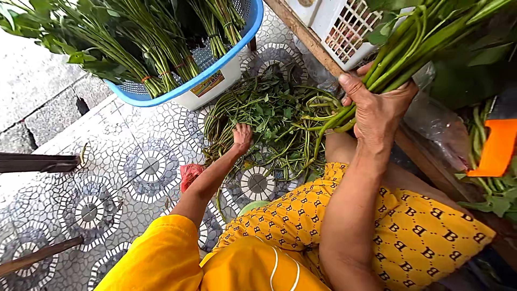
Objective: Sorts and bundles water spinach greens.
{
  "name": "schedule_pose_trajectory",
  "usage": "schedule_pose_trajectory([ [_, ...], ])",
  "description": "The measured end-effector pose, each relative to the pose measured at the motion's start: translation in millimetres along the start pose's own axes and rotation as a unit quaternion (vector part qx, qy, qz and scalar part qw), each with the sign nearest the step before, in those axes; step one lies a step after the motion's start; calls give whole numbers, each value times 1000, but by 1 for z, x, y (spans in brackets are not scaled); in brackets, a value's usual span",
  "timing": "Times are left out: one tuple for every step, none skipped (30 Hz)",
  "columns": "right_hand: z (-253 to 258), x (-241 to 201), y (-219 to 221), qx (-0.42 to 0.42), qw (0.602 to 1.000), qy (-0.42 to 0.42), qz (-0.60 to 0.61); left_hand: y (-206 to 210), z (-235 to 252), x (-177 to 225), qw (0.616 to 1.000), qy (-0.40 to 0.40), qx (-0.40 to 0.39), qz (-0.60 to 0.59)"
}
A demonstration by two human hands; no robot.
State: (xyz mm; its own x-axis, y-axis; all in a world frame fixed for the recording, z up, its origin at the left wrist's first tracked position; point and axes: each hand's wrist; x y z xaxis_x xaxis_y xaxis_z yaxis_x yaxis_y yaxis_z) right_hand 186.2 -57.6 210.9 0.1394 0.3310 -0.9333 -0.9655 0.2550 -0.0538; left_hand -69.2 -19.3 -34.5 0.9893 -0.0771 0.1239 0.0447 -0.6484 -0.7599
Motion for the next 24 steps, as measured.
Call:
schedule_pose_trajectory([
  [0, -1, 0, 7, 1000, -11, -5, -5, -8, 28, 999, 35, -20, 10],
  [0, -2, 0, 10, 1000, -28, -10, -6, -16, 54, 996, 60, -61, 1],
  [1, -3, 0, 16, 999, -48, -11, -4, -21, 77, 990, 77, -113, -25],
  [1, -3, 1, 23, 998, -63, -9, 2, -20, 95, 981, 78, -165, -64],
  [2, -4, 1, 31, 997, -71, -2, 13, -16, 110, 972, 70, -202, -103],
  [1, -5, 1, 38, 997, -71, 4, 29, -11, 125, 968, 57, -210, -126],
  [-1, -6, 0, 38, 997, -62, 6, 44, -7, 139, 966, 40, -206, -151],
  [-4, -8, -1, 34, 998, -50, 5, 56, -4, 153, 965, 27, -194, -176],
  [-1, -5, -3, 49, 997, -51, 11, 65, 0, 166, 965, 17, -182, -191],
  [0, -2, -5, 59, 997, -51, 15, 72, 4, 177, 967, 9, -170, -192],
  [1, 0, -6, 66, 996, -51, 17, 77, 8, 183, 969, 8, -158, -192],
  [0, 0, -7, 71, 996, -50, 18, 81, 12, 185, 969, 12, -144, -199],
  [-3, -3, -8, 67, 997, -47, 13, 82, 15, 185, 967, 20, -132, -219],
  [-9, -9, -8, 53, 998, -37, 1, 79, 18, 184, 960, 35, -126, -247],
  [-12, -13, -8, 48, 998, -29, -5, 74, 19, 178, 950, 59, -133, -275],
  [-13, -17, -8, 53, 998, -23, -7, 67, 17, 170, 934, 91, -146, -312],
  [-13, -19, -7, 59, 998, -20, -8, 59, 13, 160, 912, 124, -158, -358],
  [-14, -21, -7, 64, 998, -17, -9, 51, 6, 149, 886, 157, -165, -405],
  [-15, -23, -8, 67, 998, -19, -8, 44, -3, 138, 860, 185, -164, -447],
  [-16, -24, -8, 69, 997, -23, -4, 37, -12, 127, 835, 208, -156, -485],
  [-16, -25, -8, 69, 997, -27, 2, 30, -21, 117, 811, 228, -145, -519],
  [-16, -25, -8, 67, 997, -29, 11, 27, -28, 109, 790, 245, -130, -546],
  [-15, -23, -9, 68, 997, -33, 19, 25, -33, 101, 772, 257, -120, -569],
  [-12, -19, -10, 72, 996, -40, 28, 23, -37, 93, 756, 264, -114, -588],
])
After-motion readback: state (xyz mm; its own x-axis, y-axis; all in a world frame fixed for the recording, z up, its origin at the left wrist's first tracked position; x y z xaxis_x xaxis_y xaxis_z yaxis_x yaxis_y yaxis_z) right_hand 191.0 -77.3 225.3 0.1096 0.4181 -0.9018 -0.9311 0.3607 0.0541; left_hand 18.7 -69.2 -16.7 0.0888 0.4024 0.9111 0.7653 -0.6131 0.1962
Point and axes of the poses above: each hand's wrist, its own z-axis towards the middle knuckle, its own y-axis out of the palm, x = y × z, and after that the axes turned 12 degrees about -x, right-handed
